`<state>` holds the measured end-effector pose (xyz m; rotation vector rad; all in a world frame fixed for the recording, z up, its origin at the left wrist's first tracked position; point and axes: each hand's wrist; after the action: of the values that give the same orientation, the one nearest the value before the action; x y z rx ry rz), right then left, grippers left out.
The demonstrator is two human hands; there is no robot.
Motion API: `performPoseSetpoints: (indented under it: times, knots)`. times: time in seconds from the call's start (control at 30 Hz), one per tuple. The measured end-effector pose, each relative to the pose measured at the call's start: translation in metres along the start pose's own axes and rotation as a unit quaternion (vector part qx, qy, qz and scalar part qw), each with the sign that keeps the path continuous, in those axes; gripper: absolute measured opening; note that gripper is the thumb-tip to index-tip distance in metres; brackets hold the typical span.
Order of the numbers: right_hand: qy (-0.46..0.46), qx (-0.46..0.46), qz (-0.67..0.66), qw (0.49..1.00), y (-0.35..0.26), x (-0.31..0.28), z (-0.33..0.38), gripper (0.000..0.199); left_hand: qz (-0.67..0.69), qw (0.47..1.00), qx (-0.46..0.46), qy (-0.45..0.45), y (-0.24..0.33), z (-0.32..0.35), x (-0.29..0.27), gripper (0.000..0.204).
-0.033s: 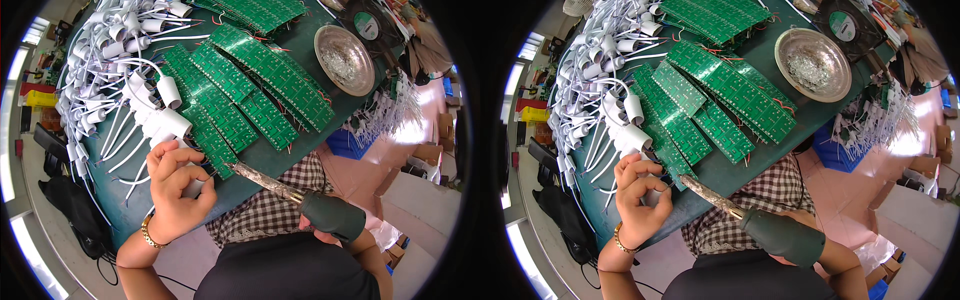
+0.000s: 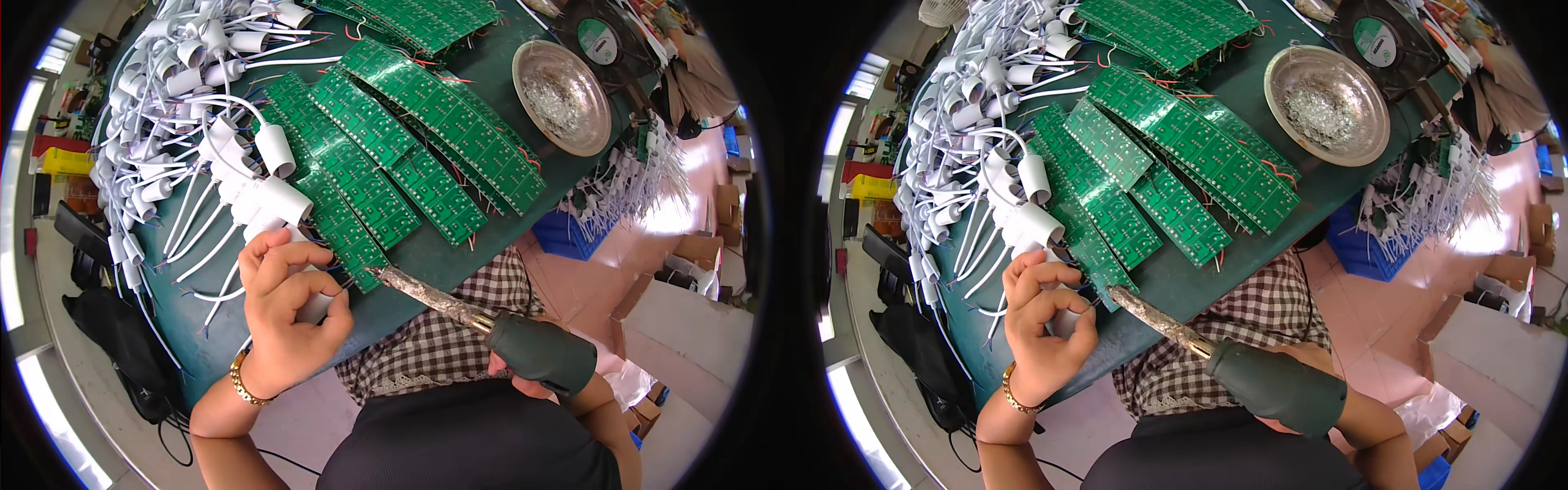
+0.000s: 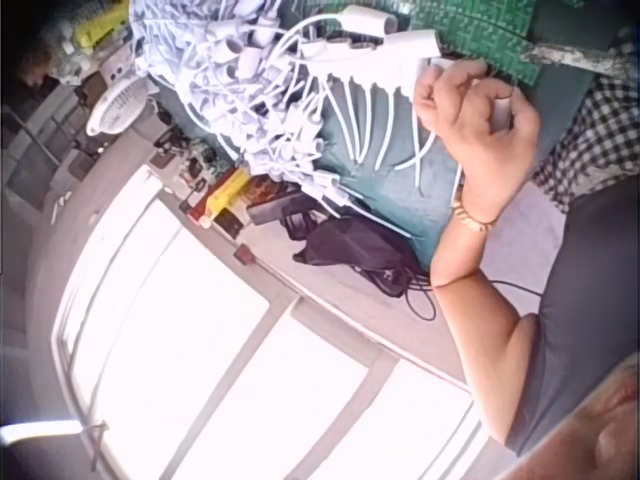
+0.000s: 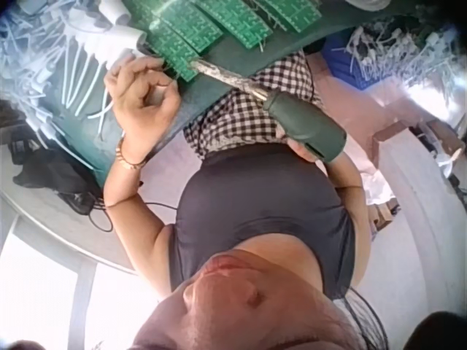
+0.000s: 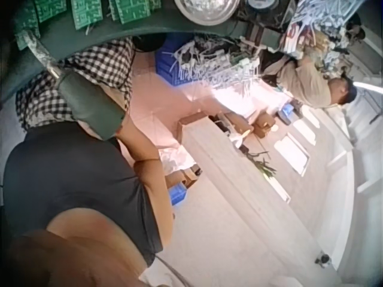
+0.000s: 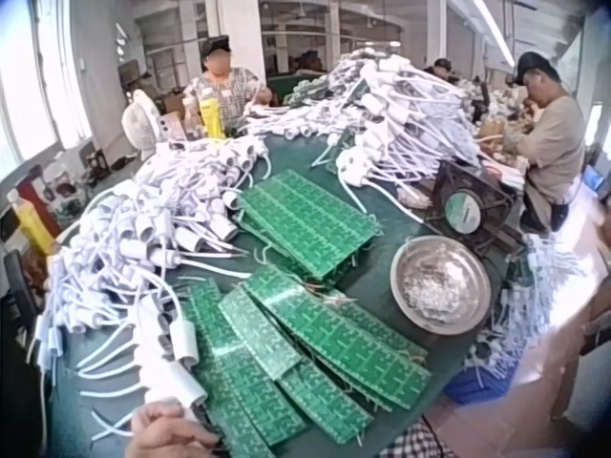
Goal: The person solders electronic components onto printed circuit boards with a soldering iron and solder wire, connecting them with wiring harnesses.
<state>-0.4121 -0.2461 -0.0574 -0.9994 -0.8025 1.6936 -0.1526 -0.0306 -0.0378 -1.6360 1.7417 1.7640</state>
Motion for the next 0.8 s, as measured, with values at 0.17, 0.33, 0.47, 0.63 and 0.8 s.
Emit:
performPoseSetpoints:
  times: [0.17, 0.33, 0.47, 0.63, 0.8]
  knots:
    - [0.104, -0.072, -0.051, 0.991, 0.002, 0.014, 0.005, 0.021, -0.002, 1.0, 0.005, -0.002, -0.001, 0.0, 0.002, 0.02]
    - [0.053, 0.077, -0.022, 0.995, 0.001, 0.015, 0.012, 0.021, -0.002, 1.0, 0.005, 0.007, -0.001, 0.0, 0.003, 0.02]
    - [0.031, 0.237, -0.257, 0.936, -0.012, 0.003, 0.006, 0.021, -0.005, 1.0, 0.006, 0.006, 0.0, -0.001, 0.006, 0.02]
    - [0.149, -0.16, 0.031, 0.975, 0.001, 0.016, 0.0, 0.025, -0.003, 1.0, 0.004, 0.012, 0.0, -0.002, 0.006, 0.019]
    - [0.127, -0.093, 0.028, 0.987, 0.003, 0.015, 0.004, 0.029, -0.006, 1.0, 0.0, 0.014, -0.001, -0.001, 0.007, 0.019]
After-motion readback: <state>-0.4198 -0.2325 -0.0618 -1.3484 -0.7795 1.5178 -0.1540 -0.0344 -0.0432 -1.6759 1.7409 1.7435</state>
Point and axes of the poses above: each hand's wrist, its own z-axis away from the middle knuckle, its own x-axis out of the palm, y = z × x, and after that the axes turned 2 degrees about z, right-handed
